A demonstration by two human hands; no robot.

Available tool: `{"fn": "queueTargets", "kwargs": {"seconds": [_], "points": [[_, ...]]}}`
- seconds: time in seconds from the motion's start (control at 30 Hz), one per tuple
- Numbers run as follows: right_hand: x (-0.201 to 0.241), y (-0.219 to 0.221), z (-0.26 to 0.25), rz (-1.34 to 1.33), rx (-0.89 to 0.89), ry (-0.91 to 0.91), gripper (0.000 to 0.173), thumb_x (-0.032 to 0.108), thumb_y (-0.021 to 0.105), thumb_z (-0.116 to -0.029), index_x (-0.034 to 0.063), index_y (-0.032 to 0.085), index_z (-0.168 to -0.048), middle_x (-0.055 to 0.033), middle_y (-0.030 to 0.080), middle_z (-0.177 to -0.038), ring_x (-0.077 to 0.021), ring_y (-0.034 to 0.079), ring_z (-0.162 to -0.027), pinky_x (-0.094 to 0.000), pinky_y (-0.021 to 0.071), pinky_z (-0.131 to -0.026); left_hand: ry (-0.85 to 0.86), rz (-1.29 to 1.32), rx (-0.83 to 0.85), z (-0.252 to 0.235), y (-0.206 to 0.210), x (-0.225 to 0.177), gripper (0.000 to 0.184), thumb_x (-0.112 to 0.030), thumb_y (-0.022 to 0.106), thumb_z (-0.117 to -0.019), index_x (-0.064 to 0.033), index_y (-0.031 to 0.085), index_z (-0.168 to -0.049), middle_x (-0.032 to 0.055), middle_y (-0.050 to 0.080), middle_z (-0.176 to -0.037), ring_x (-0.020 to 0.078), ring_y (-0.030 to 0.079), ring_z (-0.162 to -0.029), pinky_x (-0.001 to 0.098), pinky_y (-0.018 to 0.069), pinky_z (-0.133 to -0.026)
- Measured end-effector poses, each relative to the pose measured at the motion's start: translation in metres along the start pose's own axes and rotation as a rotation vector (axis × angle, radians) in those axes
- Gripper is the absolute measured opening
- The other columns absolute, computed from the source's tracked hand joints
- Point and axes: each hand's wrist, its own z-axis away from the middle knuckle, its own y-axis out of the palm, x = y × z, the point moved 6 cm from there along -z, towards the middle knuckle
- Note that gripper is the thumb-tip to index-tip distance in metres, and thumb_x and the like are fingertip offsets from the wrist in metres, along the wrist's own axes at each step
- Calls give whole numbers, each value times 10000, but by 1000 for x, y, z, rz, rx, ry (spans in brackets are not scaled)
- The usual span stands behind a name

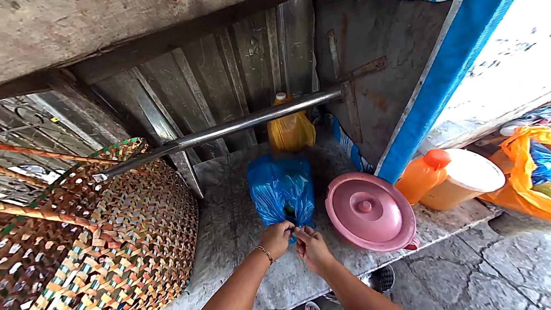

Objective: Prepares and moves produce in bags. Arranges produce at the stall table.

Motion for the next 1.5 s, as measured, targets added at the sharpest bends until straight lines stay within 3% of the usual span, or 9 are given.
{"fn": "queueTargets", "kwargs": {"seconds": [0.4, 0.63, 0.7, 0.8, 0.93, 1.1, 1.27, 1.33, 1.5], "points": [[-3, -4, 5, -32, 77, -10, 205, 67, 445, -1062, 98, 482, -862, 37, 436, -591, -58, 401, -439, -208, 392, -439, -119, -192, 34, -11, 3, -2, 335, -185, 406, -1095, -51, 617, -1318, 168, 653, -1296, 316, 603, -1251, 516, 449, -1080], [-9, -28, 32, 416, 312, 13, 149, 193, 450, -1072, 81, 539, -1029, 33, 565, -720, -64, 538, -553, -243, 500, -559, 32, 319, -86, 9, 10, 16, 425, -87, 495, -1042, -94, 517, -1467, 122, 570, -1446, 222, 669, -1159, 399, 564, -976], [-5, -36, 33, 559, 270, -55, 153, 187, 517, -1044, 41, 555, -1070, 6, 590, -782, -69, 563, -590, -249, 514, -581, 102, 498, -275, 19, 16, 22, 465, -56, 506, -998, -84, 523, -1462, 115, 606, -1383, 179, 703, -971, 360, 593, -856], [14, -31, 31, 812, 180, -234, 304, 181, 603, -993, -34, 571, -1206, -113, 637, -1011, -143, 627, -717, -316, 562, -676, 14, 930, -526, 32, 34, 34, 330, 43, 502, -962, 52, 498, -1292, 170, 676, -1143, 216, 713, -831, 360, 607, -736], [40, -17, 26, 1036, 61, -455, 310, 109, 618, -958, -47, 603, -1225, -181, 653, -1132, -219, 674, -899, -340, 578, -808, -320, 1285, -338, 31, 59, 29, 277, -182, 550, -1063, 10, 577, -1261, 167, 675, -1050, 243, 672, -848, 385, 556, -711], [68, 5, 23, 1197, 135, -670, 326, 0, 513, -958, -4, 677, -1240, -206, 648, -1269, -279, 661, -1146, -380, 552, -986, -301, 1253, -270, 7, 61, 17, 347, -297, 527, -1077, 3, 607, -1232, 135, 675, -1041, 218, 651, -854, 378, 537, -739], [71, 25, 3, 1705, 404, -257, 522, -5, 433, -1007, 114, 444, -1515, -155, 601, -1413, -361, 632, -1233, -568, 510, -1017, -198, 1200, -329, -8, 55, 14, 105, -69, 607, -1017, 29, 592, -984, 83, 648, -801, 132, 625, -663, 267, 535, -621], [67, 24, -2, 1754, 454, -175, 578, -35, 498, -969, 121, 410, -1519, -188, 574, -1420, -399, 624, -1225, -601, 511, -995, -113, 1235, -340, -7, 56, 16, 81, -34, 589, -1015, 28, 592, -962, 68, 633, -771, 115, 608, -634, 251, 533, -617], [57, 21, -8, 1628, 482, -174, 523, -22, 547, -928, 52, 408, -1427, -203, 581, -1345, -343, 621, -1210, -518, 513, -1008, 14, 1505, -370, -4, 65, 18, 220, -28, 445, -1051, -35, 549, -857, 25, 544, -660, 89, 487, -512, 231, 463, -521]]}}
